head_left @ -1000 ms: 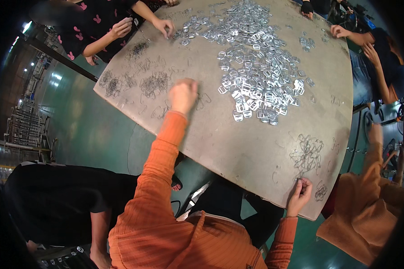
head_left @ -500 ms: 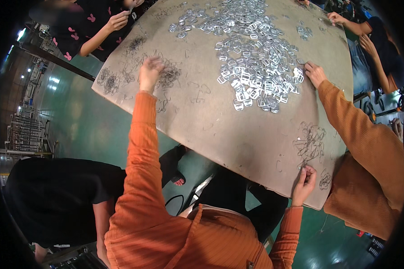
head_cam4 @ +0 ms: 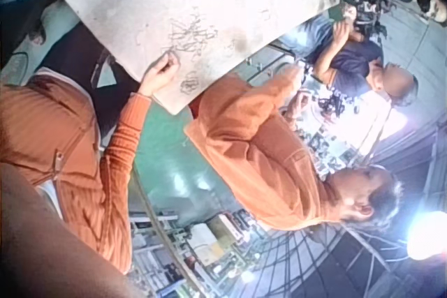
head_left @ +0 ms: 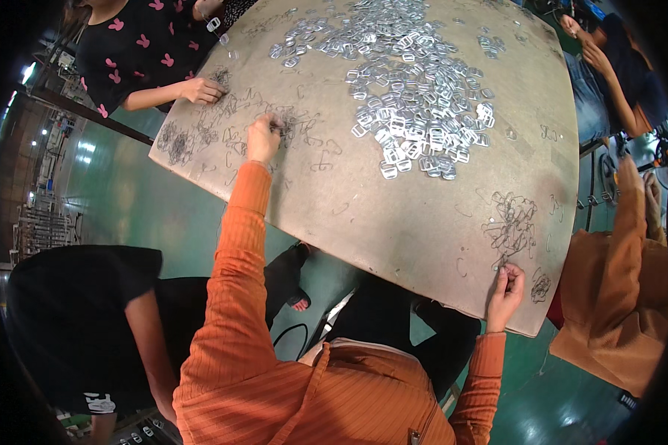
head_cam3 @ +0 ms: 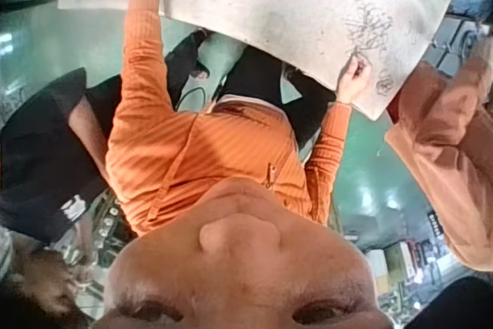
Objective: The person threads small metal clips onto a metal wire ring by hand and then hangs the assembled chain onto a metal rack in a workshop area.
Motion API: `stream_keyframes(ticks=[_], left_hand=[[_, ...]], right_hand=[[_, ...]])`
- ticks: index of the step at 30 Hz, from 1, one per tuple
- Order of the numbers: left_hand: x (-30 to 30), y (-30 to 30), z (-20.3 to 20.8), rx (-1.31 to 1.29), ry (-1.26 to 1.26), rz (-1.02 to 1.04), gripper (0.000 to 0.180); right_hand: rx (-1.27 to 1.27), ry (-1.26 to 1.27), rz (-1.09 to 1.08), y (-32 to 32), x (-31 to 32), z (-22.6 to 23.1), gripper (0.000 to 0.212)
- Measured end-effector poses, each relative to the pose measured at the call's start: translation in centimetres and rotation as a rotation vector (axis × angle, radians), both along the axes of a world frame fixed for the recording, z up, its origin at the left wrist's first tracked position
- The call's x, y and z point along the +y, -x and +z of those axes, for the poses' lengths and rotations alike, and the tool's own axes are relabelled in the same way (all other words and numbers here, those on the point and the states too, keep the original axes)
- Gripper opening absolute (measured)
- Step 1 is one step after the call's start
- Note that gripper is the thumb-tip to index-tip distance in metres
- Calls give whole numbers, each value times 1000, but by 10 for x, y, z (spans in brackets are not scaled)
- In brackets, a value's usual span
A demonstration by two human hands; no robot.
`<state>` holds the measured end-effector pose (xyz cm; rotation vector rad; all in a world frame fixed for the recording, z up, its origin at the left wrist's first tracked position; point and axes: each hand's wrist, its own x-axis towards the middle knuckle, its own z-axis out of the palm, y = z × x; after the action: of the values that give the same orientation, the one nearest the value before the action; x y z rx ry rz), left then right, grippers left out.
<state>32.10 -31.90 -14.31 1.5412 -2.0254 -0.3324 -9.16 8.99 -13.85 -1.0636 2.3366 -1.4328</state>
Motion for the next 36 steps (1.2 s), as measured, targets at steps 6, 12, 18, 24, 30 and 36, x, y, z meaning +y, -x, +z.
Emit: stream_keyframes(ticks=[6,12,18,24,30,36], left_hand=[[-22,-15,50,227,88,276,29],[-32,-40,70,748,-138,-25,24],[-39,-46,82,884,-27,9,25],[-44,-46,85,720,289,74,24],[-35,-40,79,294,518,326,28],[-35,53,60,133,310,104,34]], right_hand=[[-44,29,-4,0,1,-1,11],[-16,36,3,3,1,-6,9],[-33,23,15,0,-1,1,8],[22,36,17,0,-2,1,9],[6,1,12,-1,-1,3,9],[4,16,-1,-2,-2,4,8]])
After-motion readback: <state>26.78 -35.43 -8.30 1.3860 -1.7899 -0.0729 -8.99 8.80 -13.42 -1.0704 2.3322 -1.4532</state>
